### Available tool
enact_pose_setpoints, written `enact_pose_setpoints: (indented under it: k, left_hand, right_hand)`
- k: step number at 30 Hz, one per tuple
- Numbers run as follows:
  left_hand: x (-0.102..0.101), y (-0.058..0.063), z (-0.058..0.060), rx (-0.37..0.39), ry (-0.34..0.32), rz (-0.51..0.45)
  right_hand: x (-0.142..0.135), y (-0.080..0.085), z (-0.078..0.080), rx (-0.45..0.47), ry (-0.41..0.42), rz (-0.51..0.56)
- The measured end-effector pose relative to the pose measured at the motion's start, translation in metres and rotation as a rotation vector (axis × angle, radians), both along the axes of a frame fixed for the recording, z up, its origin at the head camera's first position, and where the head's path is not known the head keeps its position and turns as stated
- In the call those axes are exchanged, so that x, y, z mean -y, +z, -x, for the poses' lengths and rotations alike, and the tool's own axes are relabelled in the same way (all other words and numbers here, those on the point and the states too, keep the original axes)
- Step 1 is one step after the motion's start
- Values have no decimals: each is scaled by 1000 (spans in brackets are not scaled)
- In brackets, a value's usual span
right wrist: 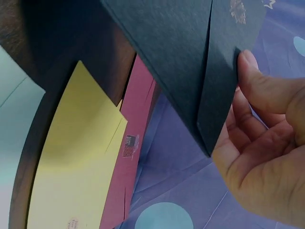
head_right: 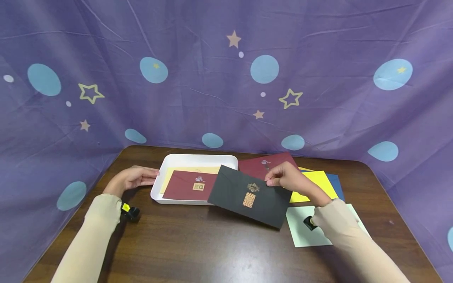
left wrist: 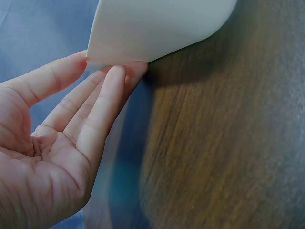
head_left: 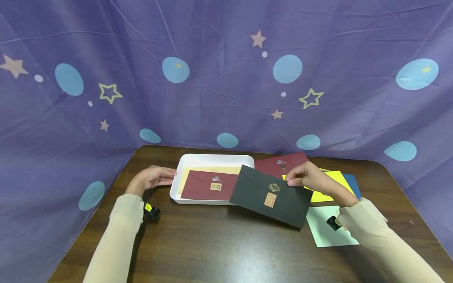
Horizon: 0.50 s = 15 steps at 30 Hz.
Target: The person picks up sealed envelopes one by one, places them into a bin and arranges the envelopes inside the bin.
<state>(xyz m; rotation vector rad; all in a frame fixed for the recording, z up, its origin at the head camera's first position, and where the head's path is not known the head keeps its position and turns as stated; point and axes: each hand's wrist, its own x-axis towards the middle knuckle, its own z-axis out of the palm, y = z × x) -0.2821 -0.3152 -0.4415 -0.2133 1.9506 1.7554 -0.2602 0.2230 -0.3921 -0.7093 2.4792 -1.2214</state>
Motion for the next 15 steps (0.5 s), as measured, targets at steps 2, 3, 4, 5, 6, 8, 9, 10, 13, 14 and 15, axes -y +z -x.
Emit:
enact_pose_setpoints:
  k: [2,3,4,5,6,8,9,10,13,14,15]
  left_hand:
    - [0,1,0,-3,-2,3]
    - [0,1,0,-3,-1,5]
    - [0,1,0,-3,0,8]
    - [0,1,0,-3,2,10]
    - [0,1,0,-3,3,12]
    - [0,1,1,-1,5,14]
    - [0,1,1,-1,6,14]
    - [0,1,0,-2,5,14]
    - [0,0,0,2,10,10]
    - [0,0,0,1,9,10]
    - [0,1,0,0,7,9]
  right_hand:
    - [2,2,0,-8,-20,5]
    - [2,2,0,-14,-24,6]
    - [3,3,1,-19,-25,7]
    - [4,4,1,-25,-26,9]
    - [5,5,1,-26,-28,8]
    - [7,8,1,-33,-29,3]
    - [8,9,1,-34,-30,2]
    - [9,10,2,-36,-33,1]
    - [13,13,2,-42,-52,-6]
    - [14,14,3,-46,-57,-7]
    - [15,15,3,-47,-60,-8]
